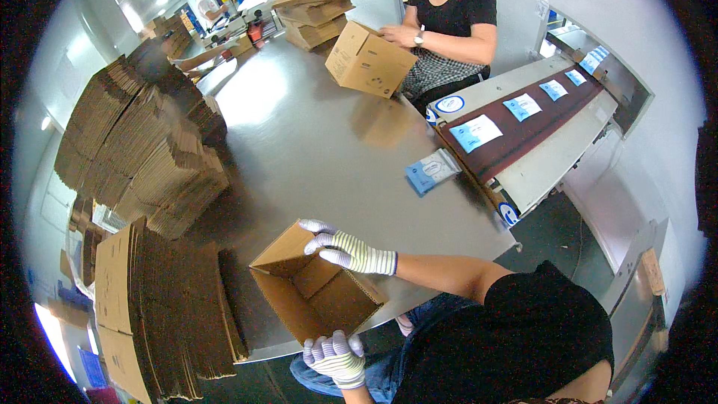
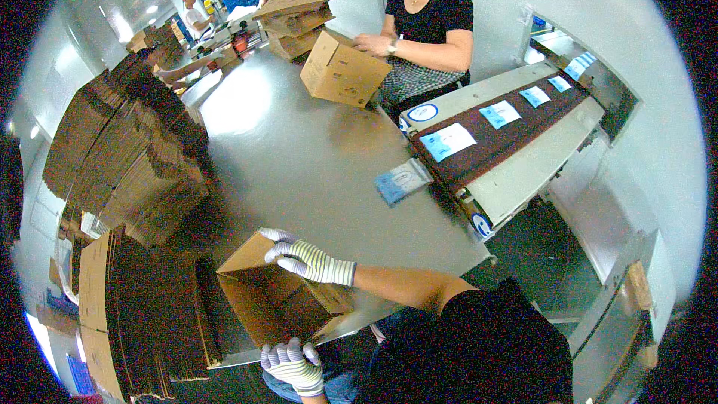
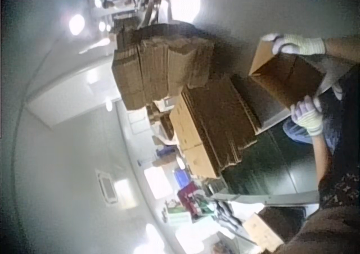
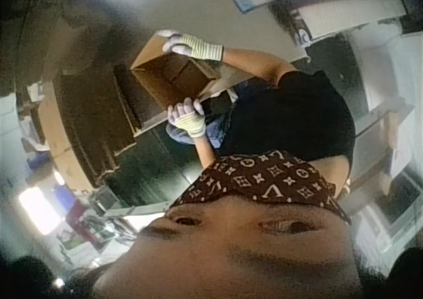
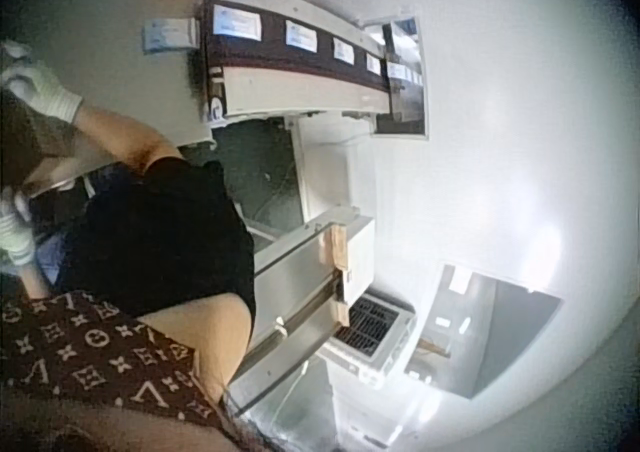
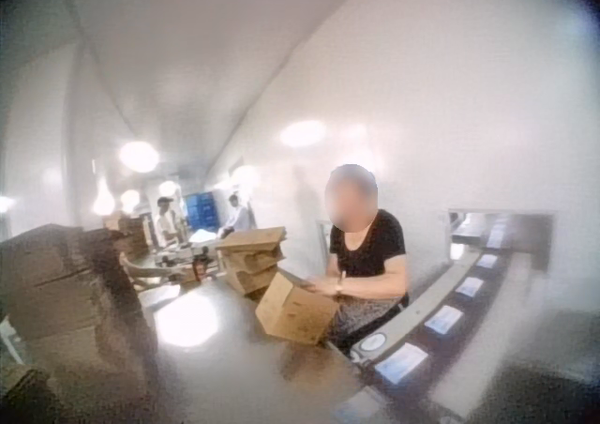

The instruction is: The person places stacks of packaged items into cardboard boxes and then folds the box flaps down to close them at a warehouse workstation.

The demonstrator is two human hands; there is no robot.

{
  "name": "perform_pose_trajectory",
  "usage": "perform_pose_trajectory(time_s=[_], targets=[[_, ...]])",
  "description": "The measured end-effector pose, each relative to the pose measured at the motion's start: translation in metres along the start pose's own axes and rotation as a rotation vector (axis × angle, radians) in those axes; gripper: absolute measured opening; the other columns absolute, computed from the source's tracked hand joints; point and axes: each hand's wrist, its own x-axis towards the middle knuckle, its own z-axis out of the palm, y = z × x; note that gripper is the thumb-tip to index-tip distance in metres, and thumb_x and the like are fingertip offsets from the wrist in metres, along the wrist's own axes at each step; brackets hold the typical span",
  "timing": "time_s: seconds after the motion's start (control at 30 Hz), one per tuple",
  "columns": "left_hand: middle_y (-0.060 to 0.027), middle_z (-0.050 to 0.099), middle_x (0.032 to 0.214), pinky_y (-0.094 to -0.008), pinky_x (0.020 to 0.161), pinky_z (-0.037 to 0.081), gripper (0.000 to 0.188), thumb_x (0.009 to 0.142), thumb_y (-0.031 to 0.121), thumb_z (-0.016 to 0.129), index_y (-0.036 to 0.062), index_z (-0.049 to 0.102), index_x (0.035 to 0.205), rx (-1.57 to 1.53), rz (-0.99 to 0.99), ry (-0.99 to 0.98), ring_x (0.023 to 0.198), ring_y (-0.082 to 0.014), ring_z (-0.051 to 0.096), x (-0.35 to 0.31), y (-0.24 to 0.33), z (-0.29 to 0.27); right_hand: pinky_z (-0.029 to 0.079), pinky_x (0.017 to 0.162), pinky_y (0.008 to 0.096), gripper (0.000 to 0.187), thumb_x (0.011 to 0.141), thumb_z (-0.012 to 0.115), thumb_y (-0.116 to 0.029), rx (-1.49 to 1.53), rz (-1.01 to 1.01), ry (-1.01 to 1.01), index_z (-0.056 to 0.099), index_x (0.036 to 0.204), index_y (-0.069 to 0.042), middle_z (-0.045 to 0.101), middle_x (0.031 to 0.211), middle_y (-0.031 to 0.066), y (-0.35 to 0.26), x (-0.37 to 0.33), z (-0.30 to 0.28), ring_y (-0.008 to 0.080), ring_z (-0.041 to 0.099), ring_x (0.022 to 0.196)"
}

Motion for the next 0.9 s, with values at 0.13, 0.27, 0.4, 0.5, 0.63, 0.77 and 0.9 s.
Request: perform_pose_trajectory(time_s=[0.13,0.27,0.4,0.5,0.63,0.77,0.9], targets=[[-0.0034,0.046,0.076,-0.0442,0.089,0.037,0.021,0.088,0.035,0.052,0.0138,0.053,0.087,0.015,-0.004,0.028,0.078,-0.0227,0.049,0.0015,0.0038,-0.0016,0.023,0.112,0.0415,0.02,0.091,0.051,-0.01,-0.076,-0.004,-0.042,0.057,0.11,-0.01,0.031,0.147,0.0165,-0.0028,-0.001,-0.0017,0.0346,0.028,0.137],[-0.0036,0.046,0.078,-0.0446,0.089,0.037,0.018,0.087,0.032,0.052,0.0141,0.053,0.088,-0.005,-0.037,0.026,0.079,-0.0229,0.049,0.0008,0.0052,-0.0012,0.024,0.111,0.0415,0.021,0.09,0.052,-0.007,-0.055,-0.023,-0.021,0.057,0.11,-0.01,0.032,0.146,0.0165,-0.0006,0.0001,0.0043,0.0347,0.029,0.136],[-0.0041,0.046,0.079,-0.045,0.088,0.037,0.015,0.084,0.028,0.055,0.0141,0.052,0.09,-0.003,-0.035,0.02,0.08,-0.0232,0.049,0.0031,0.0069,-0.0035,0.025,0.111,0.0417,0.018,0.089,0.054,-0.009,-0.038,-0.037,0.011,0.059,0.107,-0.01,0.034,0.145,0.0178,0.0026,-0.0006,0.0051,0.0352,0.031,0.135],[-0.0043,0.046,0.08,-0.045,0.088,0.037,0.016,0.083,0.027,0.056,0.0138,0.052,0.091,0.002,-0.027,0.012,0.08,-0.0234,0.049,0.0009,0.0064,-0.0047,0.025,0.111,0.0411,0.022,0.088,0.055,-0.002,-0.045,-0.029,-0.006,0.058,0.108,-0.01,0.032,0.146,0.0164,-0.001,-0.0001,0.0026,0.0345,0.029,0.136],[-0.0042,0.046,0.079,-0.045,0.088,0.038,0.016,0.083,0.027,0.056,0.0135,0.052,0.092,0.016,-0.012,0.017,0.08,-0.0235,0.049,0.0011,0.0071,-0.0045,0.025,0.111,0.0412,0.021,0.088,0.055,-0.003,-0.031,-0.027,-0.008,0.058,0.107,-0.01,0.032,0.146,0.0164,0.0005,-0.0008,0.0018,0.0344,0.029,0.136],[-0.0062,0.047,0.073,-0.0459,0.092,0.036,0.015,0.085,0.028,0.051,0.0141,0.052,0.091,0.012,-0.023,0.032,0.074,-0.0256,0.049,0.0004,0.0081,-0.0031,0.025,0.111,0.041,0.02,0.088,0.055,-0.003,-0.046,-0.015,-0.01,0.058,0.107,-0.01,0.032,0.146,0.0164,-0.0018,-0.0009,0.0021,0.0343,0.029,0.136],[-0.0033,0.045,0.078,-0.0454,0.088,0.038,0.017,0.084,0.029,0.055,0.0135,0.053,0.092,0.006,-0.03,0.011,0.079,-0.0234,0.05,-0.001,0.0077,-0.0036,0.025,0.111,0.0415,0.018,0.089,0.055,-0.01,-0.053,-0.02,0.006,0.06,0.106,-0.01,0.035,0.144,0.0174,-0.0025,-0.0009,0.0018,0.0349,0.032,0.134]])
